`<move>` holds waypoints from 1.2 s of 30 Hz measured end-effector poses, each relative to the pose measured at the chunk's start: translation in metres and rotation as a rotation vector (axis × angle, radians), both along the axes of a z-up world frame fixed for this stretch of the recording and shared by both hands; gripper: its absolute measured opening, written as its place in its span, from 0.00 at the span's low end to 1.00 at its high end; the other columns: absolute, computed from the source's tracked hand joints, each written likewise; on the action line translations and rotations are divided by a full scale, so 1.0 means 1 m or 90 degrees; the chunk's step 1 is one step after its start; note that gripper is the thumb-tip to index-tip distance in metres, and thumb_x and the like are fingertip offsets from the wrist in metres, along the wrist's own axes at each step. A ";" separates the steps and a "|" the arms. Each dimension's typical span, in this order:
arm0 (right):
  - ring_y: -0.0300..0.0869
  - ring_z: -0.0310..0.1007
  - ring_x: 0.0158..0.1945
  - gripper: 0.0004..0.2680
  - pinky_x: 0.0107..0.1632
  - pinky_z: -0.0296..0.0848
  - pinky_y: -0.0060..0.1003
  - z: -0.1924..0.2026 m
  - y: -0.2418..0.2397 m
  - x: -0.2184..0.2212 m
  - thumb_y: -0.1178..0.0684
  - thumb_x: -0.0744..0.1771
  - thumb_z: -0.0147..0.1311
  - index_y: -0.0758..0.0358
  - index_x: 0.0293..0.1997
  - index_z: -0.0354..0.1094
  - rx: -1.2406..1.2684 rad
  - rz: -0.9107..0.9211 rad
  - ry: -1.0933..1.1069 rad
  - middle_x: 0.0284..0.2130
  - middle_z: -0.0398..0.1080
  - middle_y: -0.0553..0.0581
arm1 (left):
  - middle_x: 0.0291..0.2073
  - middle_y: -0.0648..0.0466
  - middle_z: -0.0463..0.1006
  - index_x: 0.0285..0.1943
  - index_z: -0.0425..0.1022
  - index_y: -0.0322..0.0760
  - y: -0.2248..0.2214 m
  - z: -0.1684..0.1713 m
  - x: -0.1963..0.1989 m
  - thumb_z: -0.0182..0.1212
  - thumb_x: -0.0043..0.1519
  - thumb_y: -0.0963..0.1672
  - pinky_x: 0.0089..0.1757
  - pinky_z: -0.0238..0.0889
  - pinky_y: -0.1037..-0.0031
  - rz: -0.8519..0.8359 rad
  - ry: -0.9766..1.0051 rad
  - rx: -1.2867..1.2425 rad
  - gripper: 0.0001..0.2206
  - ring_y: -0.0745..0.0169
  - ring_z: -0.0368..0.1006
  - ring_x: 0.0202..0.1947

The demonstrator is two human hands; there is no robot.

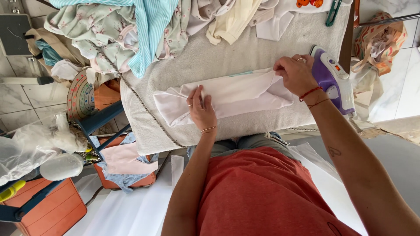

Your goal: Ironing and folding baby clothes on an ironing board

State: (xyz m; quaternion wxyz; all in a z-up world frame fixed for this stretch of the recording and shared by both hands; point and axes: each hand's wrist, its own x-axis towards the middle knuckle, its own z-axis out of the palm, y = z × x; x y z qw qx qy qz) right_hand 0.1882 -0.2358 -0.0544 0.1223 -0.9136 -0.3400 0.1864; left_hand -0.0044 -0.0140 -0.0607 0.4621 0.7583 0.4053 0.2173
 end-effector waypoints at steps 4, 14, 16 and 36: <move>0.42 0.60 0.44 0.04 0.53 0.48 0.45 0.021 0.019 -0.013 0.45 0.65 0.46 0.48 0.36 0.61 -0.050 0.012 -0.103 0.35 0.62 0.45 | 0.51 0.55 0.58 0.58 0.60 0.48 -0.005 0.023 0.007 0.50 0.57 0.43 0.48 0.52 0.69 -0.124 0.137 0.280 0.18 0.60 0.60 0.46; 0.51 0.37 0.63 0.18 0.54 0.37 0.62 0.044 0.068 -0.064 0.40 0.65 0.34 0.47 0.62 0.45 0.070 0.100 -0.096 0.62 0.39 0.57 | 0.62 0.49 0.49 0.64 0.47 0.52 0.026 0.024 0.002 0.26 0.52 0.62 0.54 0.25 0.45 -0.236 0.349 0.510 0.33 0.52 0.42 0.63; 0.52 0.37 0.63 0.19 0.53 0.35 0.64 0.052 0.077 -0.065 0.40 0.65 0.33 0.50 0.62 0.46 0.076 0.095 -0.106 0.62 0.40 0.59 | 0.62 0.48 0.49 0.64 0.47 0.51 0.057 0.028 -0.012 0.27 0.52 0.63 0.53 0.22 0.43 -0.185 0.404 0.541 0.34 0.52 0.42 0.63; 0.42 0.60 0.31 0.05 0.33 0.58 0.36 0.018 0.189 -0.152 0.47 0.61 0.51 0.51 0.25 0.62 0.214 0.128 -0.056 0.26 0.53 0.46 | 0.30 0.48 0.72 0.40 0.59 0.41 0.122 0.036 -0.063 0.54 0.52 0.55 0.37 0.62 0.58 -0.056 0.406 -0.008 0.20 0.47 0.70 0.35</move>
